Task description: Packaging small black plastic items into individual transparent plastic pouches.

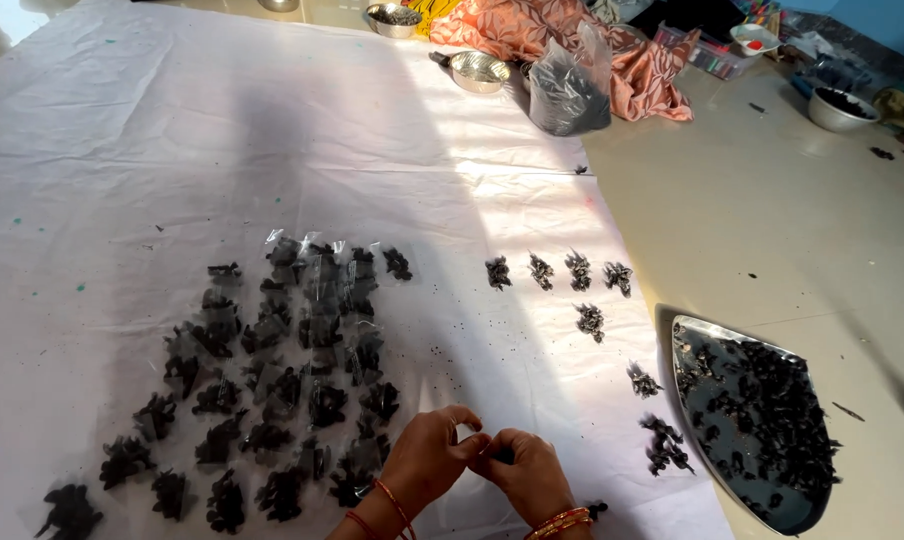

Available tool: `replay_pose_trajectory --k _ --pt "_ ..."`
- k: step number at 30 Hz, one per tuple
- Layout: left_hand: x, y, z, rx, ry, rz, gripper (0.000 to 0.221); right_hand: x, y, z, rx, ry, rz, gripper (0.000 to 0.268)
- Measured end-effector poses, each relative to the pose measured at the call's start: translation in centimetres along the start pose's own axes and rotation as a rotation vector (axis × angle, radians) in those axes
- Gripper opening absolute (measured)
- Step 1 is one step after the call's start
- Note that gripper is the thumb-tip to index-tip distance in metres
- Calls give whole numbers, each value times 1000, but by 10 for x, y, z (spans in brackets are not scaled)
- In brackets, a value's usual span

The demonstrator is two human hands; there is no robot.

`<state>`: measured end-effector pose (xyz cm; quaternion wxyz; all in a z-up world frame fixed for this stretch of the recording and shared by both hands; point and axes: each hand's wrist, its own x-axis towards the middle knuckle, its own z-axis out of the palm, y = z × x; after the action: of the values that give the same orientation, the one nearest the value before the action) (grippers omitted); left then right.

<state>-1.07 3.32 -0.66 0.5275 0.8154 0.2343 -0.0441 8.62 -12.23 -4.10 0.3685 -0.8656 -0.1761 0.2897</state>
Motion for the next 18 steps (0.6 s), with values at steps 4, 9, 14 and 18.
replay_pose_trajectory --k 4,9,14,18 --pt "29 -35 17 -101 -70 27 24 28 52 2 218 -86 -61 29" --pt "27 -37 17 -226 -127 -25 13 17 27 -17 227 -153 169 33" --pt "8 -15 11 -91 -62 -19 13 22 34 -11 18 -196 -53 38" --pt "-2 -2 6 114 -13 -10 17 8 -2 -26 170 -183 196 37"
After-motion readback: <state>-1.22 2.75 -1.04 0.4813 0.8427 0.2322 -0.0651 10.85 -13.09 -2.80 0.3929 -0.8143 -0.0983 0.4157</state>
